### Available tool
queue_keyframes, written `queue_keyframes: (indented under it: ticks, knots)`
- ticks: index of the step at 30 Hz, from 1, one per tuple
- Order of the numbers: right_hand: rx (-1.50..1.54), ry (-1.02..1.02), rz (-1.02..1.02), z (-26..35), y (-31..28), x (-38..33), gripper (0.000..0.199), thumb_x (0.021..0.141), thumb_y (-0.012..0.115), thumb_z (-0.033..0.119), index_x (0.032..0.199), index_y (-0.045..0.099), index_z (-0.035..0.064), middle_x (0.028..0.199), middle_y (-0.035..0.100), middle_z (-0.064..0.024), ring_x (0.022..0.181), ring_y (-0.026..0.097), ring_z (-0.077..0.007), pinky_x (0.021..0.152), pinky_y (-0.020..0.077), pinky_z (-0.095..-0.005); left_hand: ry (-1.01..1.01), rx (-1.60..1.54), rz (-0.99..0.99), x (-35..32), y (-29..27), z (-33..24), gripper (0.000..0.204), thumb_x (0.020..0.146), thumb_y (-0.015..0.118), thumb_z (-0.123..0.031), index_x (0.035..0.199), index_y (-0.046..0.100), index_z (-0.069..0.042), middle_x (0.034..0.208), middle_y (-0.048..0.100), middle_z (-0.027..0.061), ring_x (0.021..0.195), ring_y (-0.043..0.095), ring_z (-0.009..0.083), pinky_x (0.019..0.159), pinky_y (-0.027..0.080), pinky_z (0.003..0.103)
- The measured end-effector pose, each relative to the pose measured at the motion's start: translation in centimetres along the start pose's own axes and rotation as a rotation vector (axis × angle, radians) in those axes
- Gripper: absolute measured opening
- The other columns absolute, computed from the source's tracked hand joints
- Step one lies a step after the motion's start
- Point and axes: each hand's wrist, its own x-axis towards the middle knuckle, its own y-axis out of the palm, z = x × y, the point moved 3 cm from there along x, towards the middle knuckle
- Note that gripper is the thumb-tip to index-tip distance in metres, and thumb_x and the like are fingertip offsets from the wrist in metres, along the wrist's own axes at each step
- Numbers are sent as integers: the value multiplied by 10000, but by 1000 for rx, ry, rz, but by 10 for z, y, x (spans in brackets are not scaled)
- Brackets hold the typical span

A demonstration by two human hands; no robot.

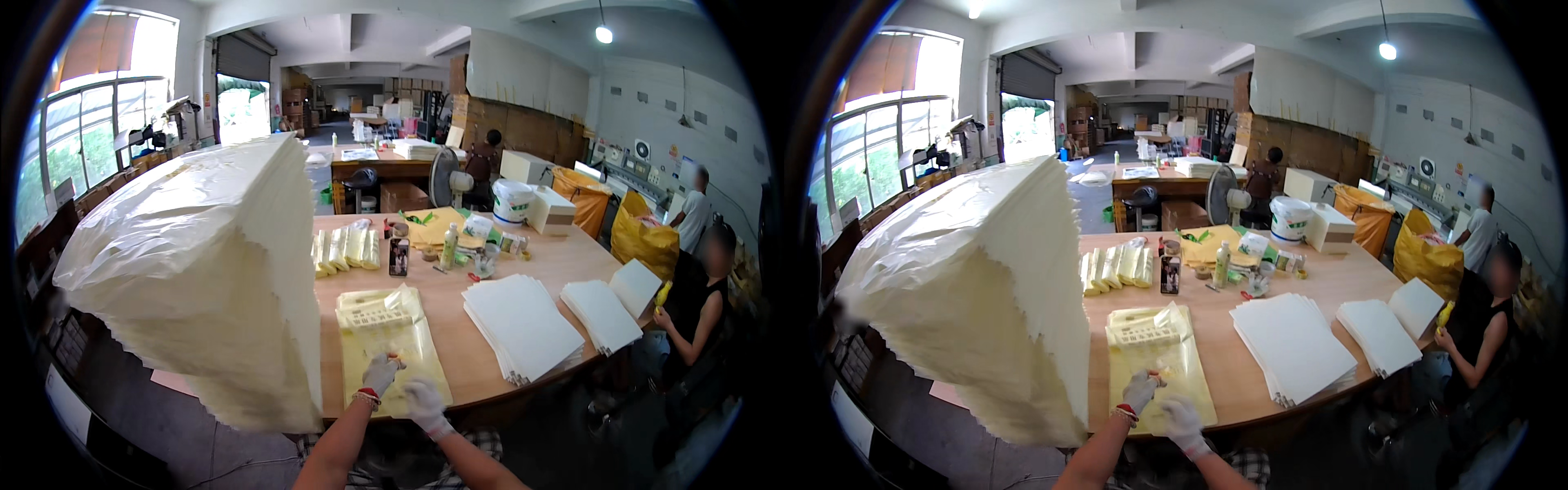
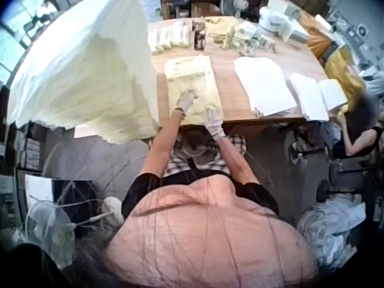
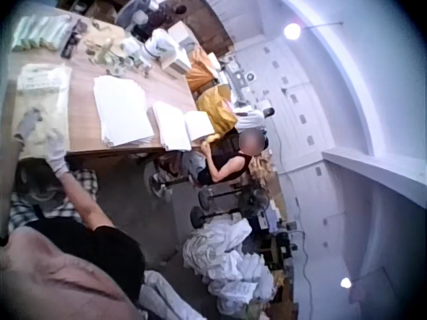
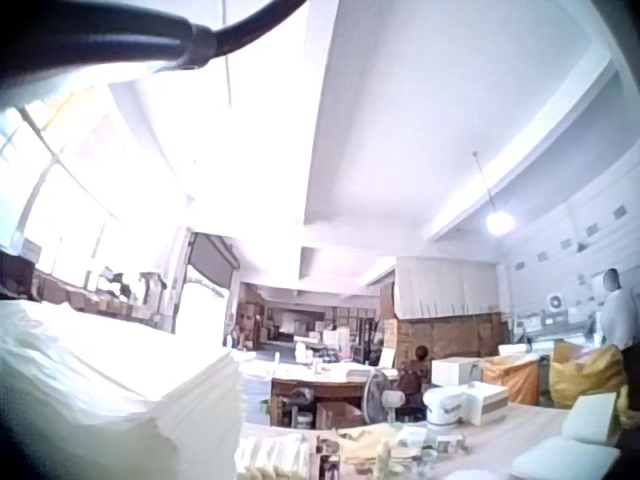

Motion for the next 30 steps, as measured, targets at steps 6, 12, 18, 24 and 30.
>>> queue_keyframes:
  ticks: [6,12,18,24,30]
  knots:
    - [-532,231,321,-27,51,4,236,813,560,192,1006,588,60,948,603,-145,895,582,-315,776,464,-373,254,348,93,-44,-14,-99,393,823,585,-185,1156,484,-2,819,663,110,628,576,163,594,463,303]
    - [-145,198,332,5,-81,-12,260,812,573,206,1019,593,50,987,601,-142,868,588,-305,760,471,-385,763,630,-385,-103,-33,-109,437,746,626,-120,1137,492,21,968,613,163,946,568,288,900,394,368]
    - [-871,154,243,-45,-265,3,614,700,679,308,1213,468,44,1199,493,-180,1111,445,-365,936,376,-434,566,-84,-343,-163,-31,-57,298,747,608,-12,1038,551,19,898,605,138,867,581,255,853,427,335]
    - [-569,346,527,-97,-298,28,721,674,715,499,1151,518,-4,1050,595,-190,974,571,-328,858,448,-360,541,32,190,-222,32,-62,203,772,599,8,971,599,-29,852,633,95,806,618,216,729,477,295]
    - [-563,100,332,-110,-301,23,216,851,546,267,957,618,93,927,638,-102,884,601,-280,787,469,-346,79,-180,604,-203,107,-27,149,854,547,-72,978,598,-8,870,639,62,815,601,148,736,470,256]
